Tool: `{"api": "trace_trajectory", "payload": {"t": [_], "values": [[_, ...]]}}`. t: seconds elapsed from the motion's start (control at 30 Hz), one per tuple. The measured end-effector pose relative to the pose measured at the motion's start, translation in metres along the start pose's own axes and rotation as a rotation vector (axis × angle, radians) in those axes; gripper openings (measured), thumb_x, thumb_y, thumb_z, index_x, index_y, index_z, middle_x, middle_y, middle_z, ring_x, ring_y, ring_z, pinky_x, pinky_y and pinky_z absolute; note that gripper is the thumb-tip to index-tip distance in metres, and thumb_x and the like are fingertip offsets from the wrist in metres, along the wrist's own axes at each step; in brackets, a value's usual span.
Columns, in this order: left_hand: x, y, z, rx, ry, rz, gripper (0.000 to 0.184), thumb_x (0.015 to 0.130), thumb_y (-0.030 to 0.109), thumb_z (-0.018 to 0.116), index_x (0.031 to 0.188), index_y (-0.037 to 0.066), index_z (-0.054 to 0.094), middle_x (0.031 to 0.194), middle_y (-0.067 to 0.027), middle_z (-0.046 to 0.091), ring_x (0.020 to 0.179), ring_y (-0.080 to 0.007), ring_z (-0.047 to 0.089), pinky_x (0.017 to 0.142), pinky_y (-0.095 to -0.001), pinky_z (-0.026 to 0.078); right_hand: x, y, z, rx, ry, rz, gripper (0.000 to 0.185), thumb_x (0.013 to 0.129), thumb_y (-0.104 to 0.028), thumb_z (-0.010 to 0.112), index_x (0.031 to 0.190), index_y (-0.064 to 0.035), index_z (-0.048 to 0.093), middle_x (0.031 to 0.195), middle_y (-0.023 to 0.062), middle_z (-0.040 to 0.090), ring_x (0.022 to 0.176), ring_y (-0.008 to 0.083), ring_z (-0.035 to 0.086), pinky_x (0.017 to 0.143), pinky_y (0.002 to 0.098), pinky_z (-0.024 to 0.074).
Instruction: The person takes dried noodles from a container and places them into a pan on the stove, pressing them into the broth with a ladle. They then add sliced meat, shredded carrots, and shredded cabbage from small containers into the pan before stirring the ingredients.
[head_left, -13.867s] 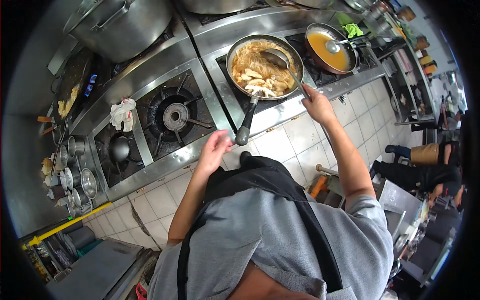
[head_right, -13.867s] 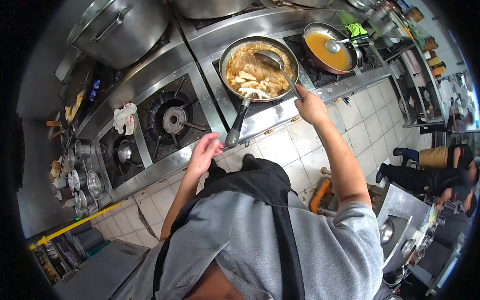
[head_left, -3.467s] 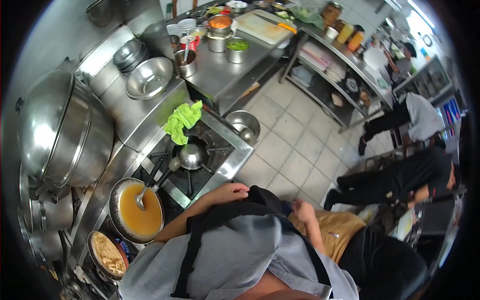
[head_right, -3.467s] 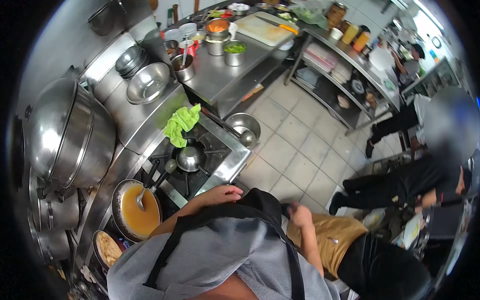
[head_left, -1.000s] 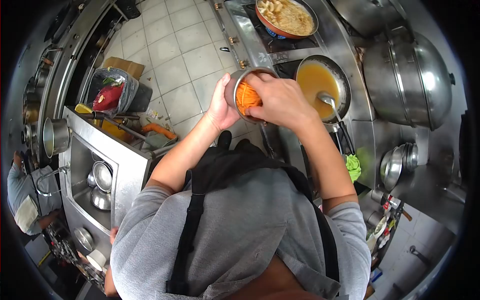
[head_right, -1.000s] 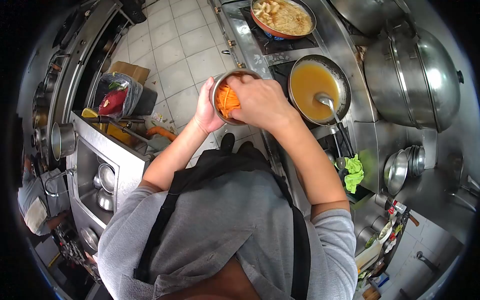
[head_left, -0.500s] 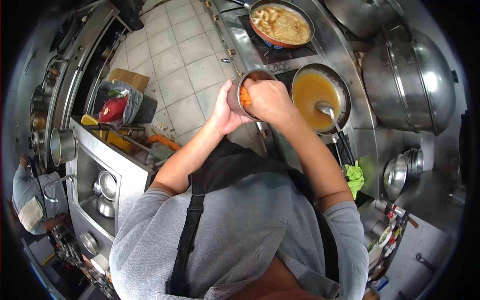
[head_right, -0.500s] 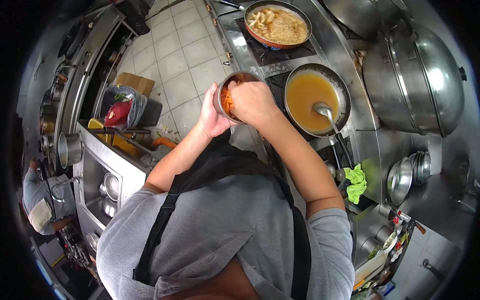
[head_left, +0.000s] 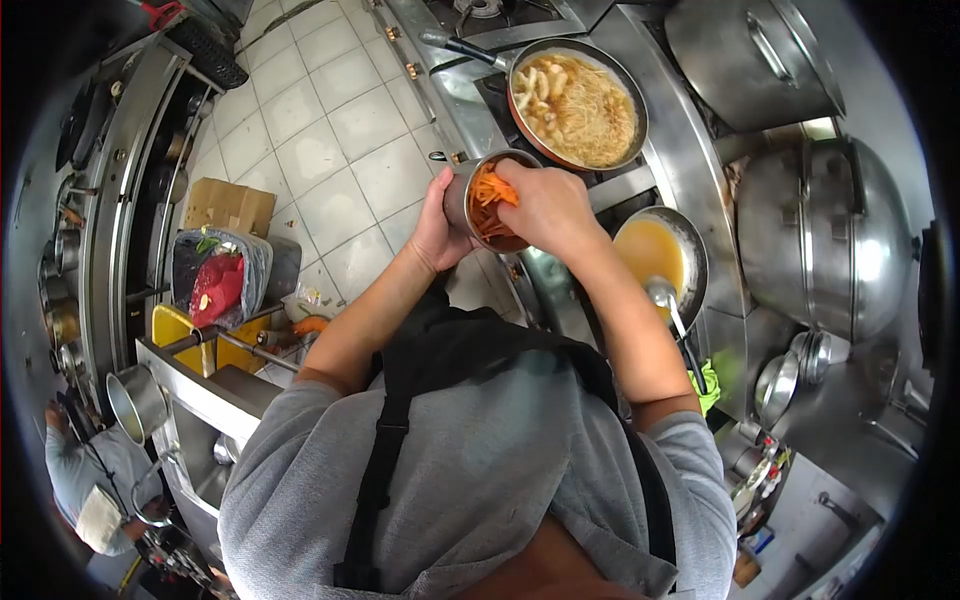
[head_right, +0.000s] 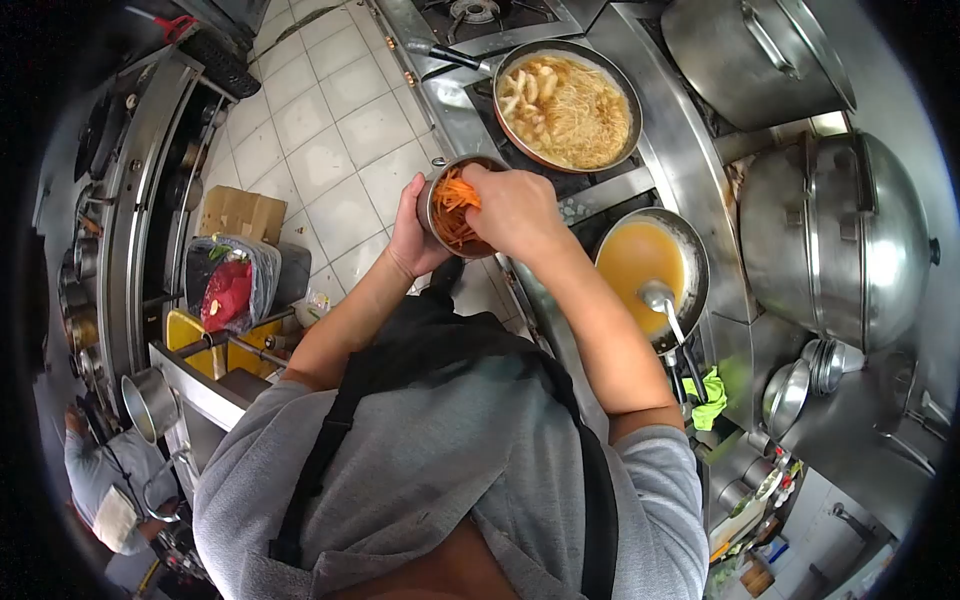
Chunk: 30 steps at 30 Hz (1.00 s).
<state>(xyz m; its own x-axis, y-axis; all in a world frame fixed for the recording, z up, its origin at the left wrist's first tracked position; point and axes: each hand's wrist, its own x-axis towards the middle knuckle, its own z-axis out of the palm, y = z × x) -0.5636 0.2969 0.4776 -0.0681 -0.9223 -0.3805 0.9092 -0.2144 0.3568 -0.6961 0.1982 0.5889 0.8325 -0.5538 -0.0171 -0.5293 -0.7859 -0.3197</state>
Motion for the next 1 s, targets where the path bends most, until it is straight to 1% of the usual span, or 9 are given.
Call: {"api": "trace_trajectory", "payload": {"t": [0.17, 0.2, 0.3, 0.4, 0.5, 0.7, 0.8, 0.93, 1.0], "values": [[0.033, 0.042, 0.002, 0.043, -0.032, -0.033, 0.083, 0.095, 0.074, 0.031, 0.147, 0.011, 0.047, 0.149, -0.0122, 0.051, 0.135, -0.0311, 0.051, 0.114, -0.0519, 0.036, 0.035, 0.012, -0.011, 0.239, 0.007, 0.184, 0.028, 0.077, -0.021, 0.07, 0.102, -0.0091, 0.066, 0.089, 0.018, 0.072, 0.088, 0.0387, 0.068, 0.077, 0.0468, 0.0538], [0.038, 0.045, 0.0, 0.03, -0.048, -0.045, 0.082, 0.095, 0.073, 0.035, 0.146, 0.01, 0.047, 0.146, -0.0123, 0.053, 0.131, -0.0307, 0.054, 0.11, -0.0529, 0.041, 0.039, 0.015, -0.012, 0.234, 0.007, 0.193, 0.028, 0.077, -0.021, 0.07, 0.102, -0.0091, 0.066, 0.089, 0.018, 0.072, 0.088, 0.0387, 0.068, 0.077, 0.0468, 0.0538], [0.054, 0.054, 0.002, 0.021, -0.07, -0.08, 0.081, 0.095, 0.072, 0.038, 0.146, 0.01, 0.047, 0.144, -0.0126, 0.055, 0.128, -0.0308, 0.057, 0.107, -0.0542, 0.046, 0.049, 0.029, -0.019, 0.468, -0.006, 0.304, 0.031, 0.077, -0.019, 0.072, 0.106, -0.0087, 0.068, 0.093, 0.0165, 0.073, 0.088, 0.0323, 0.071, 0.08, 0.0409, 0.0547], [0.065, 0.061, 0.016, 0.017, -0.09, -0.107, 0.08, 0.096, 0.071, 0.037, 0.146, 0.009, 0.046, 0.144, -0.0128, 0.055, 0.129, -0.0317, 0.057, 0.107, -0.0549, 0.045, 0.052, 0.044, -0.028, 0.759, -0.007, 0.351, 0.041, 0.076, -0.011, 0.077, 0.116, -0.0048, 0.068, 0.097, 0.008, 0.074, 0.091, 0.0147, 0.069, 0.085, 0.0305, 0.0535], [0.075, 0.069, 0.031, 0.023, -0.111, -0.111, 0.08, 0.096, 0.07, 0.036, 0.147, 0.009, 0.045, 0.145, -0.0132, 0.054, 0.131, -0.0327, 0.055, 0.108, -0.056, 0.044, 0.052, 0.051, -0.037, 0.91, 0.026, 0.458, 0.046, 0.077, -0.011, 0.079, 0.118, 0.003, 0.066, 0.102, 0.0063, 0.074, 0.094, 0.0148, 0.068, 0.088, 0.0282, 0.0531], [0.101, 0.072, 0.054, -0.035, -0.242, -0.118, 0.081, 0.096, 0.071, 0.035, 0.149, 0.009, 0.042, 0.148, -0.0145, 0.051, 0.134, -0.0348, 0.052, 0.109, -0.0588, 0.042, 0.055, 0.072, -0.07, 1.205, 0.069, 0.501, 0.041, 0.078, -0.005, 0.08, 0.117, -0.0007, 0.068, 0.105, 0.0048, 0.074, 0.093, 0.0111, 0.069, 0.087, 0.0265, 0.0534], [0.114, 0.073, 0.058, -0.085, -0.294, -0.148, 0.083, 0.097, 0.072, 0.029, 0.153, 0.012, 0.038, 0.156, -0.014, 0.041, 0.141, -0.0366, 0.043, 0.114, -0.061, 0.035, 0.055, 0.093, -0.082, 1.255, 0.189, 0.531, 0.04, 0.076, -0.004, 0.081, 0.115, -0.0027, 0.068, 0.104, 0.0043, 0.074, 0.091, 0.0133, 0.07, 0.086, 0.0259, 0.0532], [0.113, 0.08, 0.058, -0.112, -0.252, -0.15, 0.082, 0.097, 0.072, 0.031, 0.153, 0.012, 0.038, 0.155, -0.0141, 0.042, 0.141, -0.0363, 0.043, 0.114, -0.0607, 0.035, 0.063, 0.131, -0.094, 1.316, 0.352, 0.505, 0.044, 0.077, -0.004, 0.08, 0.118, -0.0008, 0.066, 0.106, 0.0063, 0.073, 0.094, 0.0146, 0.069, 0.094, 0.0297, 0.0525], [0.108, 0.083, 0.049, -0.116, -0.253, -0.128, 0.082, 0.097, 0.071, 0.033, 0.152, 0.011, 0.04, 0.154, -0.0139, 0.043, 0.14, -0.0354, 0.044, 0.115, -0.059, 0.034, 0.074, 0.156, -0.095, 1.204, 0.353, 0.541, 0.039, 0.08, -0.007, 0.078, 0.117, -0.0018, 0.066, 0.098, 0.0038, 0.073, 0.08, 0.0109, 0.068, 0.07, 0.0254, 0.0526]]}}
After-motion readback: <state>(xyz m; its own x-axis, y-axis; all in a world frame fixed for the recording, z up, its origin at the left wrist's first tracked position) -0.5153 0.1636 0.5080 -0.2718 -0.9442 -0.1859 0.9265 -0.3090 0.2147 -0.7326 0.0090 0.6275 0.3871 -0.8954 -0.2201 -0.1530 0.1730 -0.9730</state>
